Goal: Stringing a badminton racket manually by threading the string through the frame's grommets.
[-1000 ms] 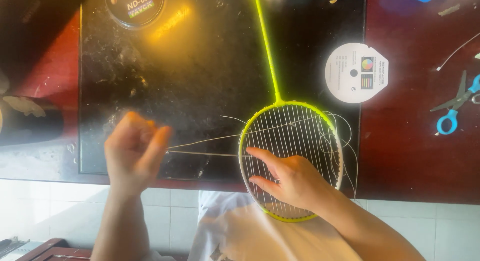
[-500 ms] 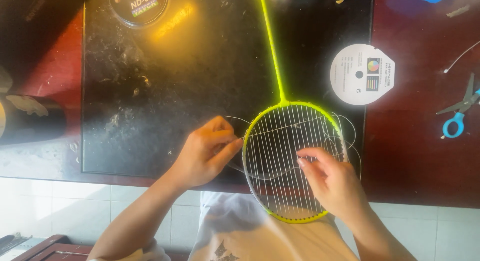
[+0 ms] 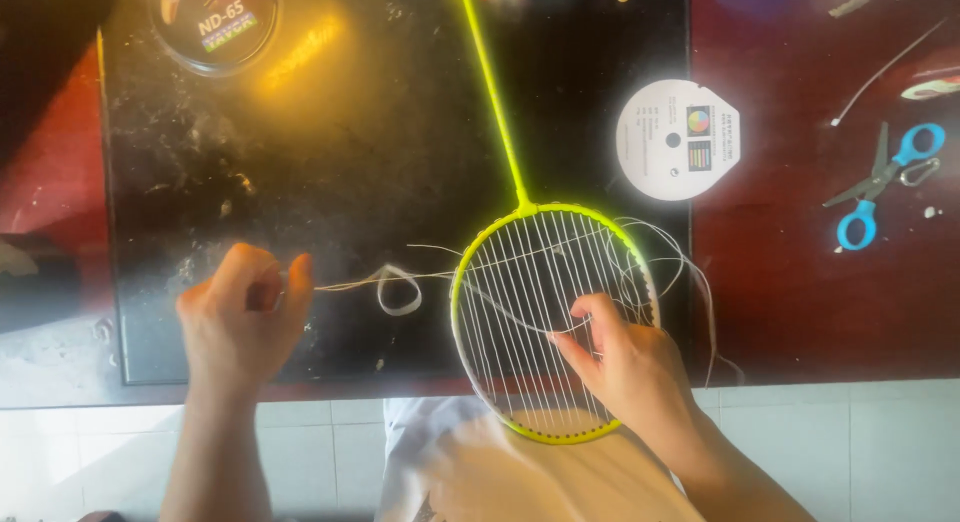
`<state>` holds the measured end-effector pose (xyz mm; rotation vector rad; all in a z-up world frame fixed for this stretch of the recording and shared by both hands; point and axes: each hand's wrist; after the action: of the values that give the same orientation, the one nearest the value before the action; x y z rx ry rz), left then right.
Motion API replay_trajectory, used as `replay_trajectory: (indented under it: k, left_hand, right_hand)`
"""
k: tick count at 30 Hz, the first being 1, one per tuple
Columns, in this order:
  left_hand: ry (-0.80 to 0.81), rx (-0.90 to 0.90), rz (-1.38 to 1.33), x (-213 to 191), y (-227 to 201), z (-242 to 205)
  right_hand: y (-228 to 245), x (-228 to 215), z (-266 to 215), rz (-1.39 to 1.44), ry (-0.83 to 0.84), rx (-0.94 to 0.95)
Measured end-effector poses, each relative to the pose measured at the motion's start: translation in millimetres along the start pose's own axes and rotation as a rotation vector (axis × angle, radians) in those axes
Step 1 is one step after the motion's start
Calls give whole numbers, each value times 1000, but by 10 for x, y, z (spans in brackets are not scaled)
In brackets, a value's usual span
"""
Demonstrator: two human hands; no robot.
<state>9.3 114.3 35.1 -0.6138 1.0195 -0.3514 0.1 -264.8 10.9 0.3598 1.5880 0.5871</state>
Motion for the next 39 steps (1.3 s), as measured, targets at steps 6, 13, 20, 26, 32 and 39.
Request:
replay_trajectory:
  k: [6,13,20,26,32,39]
  left_hand:
    - [141,-81,758,-465,349,-180]
    - [82,-236,927,-564,691,-846]
    - [22,-241,539,-364,-283,-209]
    - [-15,360,122,-47,-1206,75]
    - [518,769,-153,894,-1400,46]
    - [619,852,94,853,-1060,179]
  right_hand:
    - [-30,-11,1,34,-47,-30]
    - [-30,-62,43,43,25,-8]
    - [85,-164,105,170,2,-162]
    - [278,-132,21,204,68,-393]
    - [704,-105,-14,297,163,-788]
    - [567,-223,9,806,574,-742]
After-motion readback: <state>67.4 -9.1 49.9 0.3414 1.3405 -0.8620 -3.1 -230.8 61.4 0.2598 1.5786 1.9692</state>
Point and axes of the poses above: each hand's wrist, its own z-axis towards the middle knuckle, its own x-axis out of the palm, y = z × x, and after that the axes turned 14 degrees about -y, right-handed
